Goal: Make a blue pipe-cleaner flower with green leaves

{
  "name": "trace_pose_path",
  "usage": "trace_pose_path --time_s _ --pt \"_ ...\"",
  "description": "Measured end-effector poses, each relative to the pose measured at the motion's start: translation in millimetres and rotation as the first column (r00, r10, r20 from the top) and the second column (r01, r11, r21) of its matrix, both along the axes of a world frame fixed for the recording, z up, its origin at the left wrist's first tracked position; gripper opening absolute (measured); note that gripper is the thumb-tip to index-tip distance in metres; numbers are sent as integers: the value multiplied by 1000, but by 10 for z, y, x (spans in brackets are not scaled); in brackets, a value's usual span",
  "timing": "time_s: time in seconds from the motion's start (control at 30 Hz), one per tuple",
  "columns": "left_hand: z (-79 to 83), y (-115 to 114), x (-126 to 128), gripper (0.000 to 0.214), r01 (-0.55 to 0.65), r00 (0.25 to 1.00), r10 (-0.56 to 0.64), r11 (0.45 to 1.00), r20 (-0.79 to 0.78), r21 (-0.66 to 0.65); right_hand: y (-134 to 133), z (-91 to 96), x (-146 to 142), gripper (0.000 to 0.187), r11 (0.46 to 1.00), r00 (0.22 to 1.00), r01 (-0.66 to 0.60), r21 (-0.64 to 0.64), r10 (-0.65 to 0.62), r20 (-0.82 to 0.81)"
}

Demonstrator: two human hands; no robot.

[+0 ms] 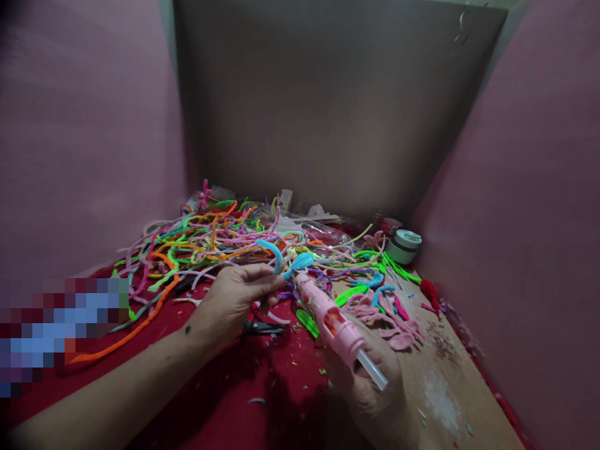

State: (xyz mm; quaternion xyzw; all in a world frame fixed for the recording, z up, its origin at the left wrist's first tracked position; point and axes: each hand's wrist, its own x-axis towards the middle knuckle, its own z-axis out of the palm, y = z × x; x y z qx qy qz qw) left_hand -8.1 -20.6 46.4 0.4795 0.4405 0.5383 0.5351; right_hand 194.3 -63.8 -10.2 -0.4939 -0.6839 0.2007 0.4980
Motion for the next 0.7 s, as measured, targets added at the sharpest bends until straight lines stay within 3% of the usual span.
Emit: trace_pose_path --time_s 0.23,0.4,0.7 --pt "-2 -10 -2 19 5 1000 -5 1000 -11 10 4 -69 39 22 1000 1000 3 -19 -4 -14" --pt "-15 2 -7 20 13 1000 -13 1000 -6 2 -12 -20 4 24 999 999 -37 -28 36 -22" --pt "22 -18 -6 20 -2 1000 2 1000 18 21 -11 86 -45 30 998 999 40 57 -41 20"
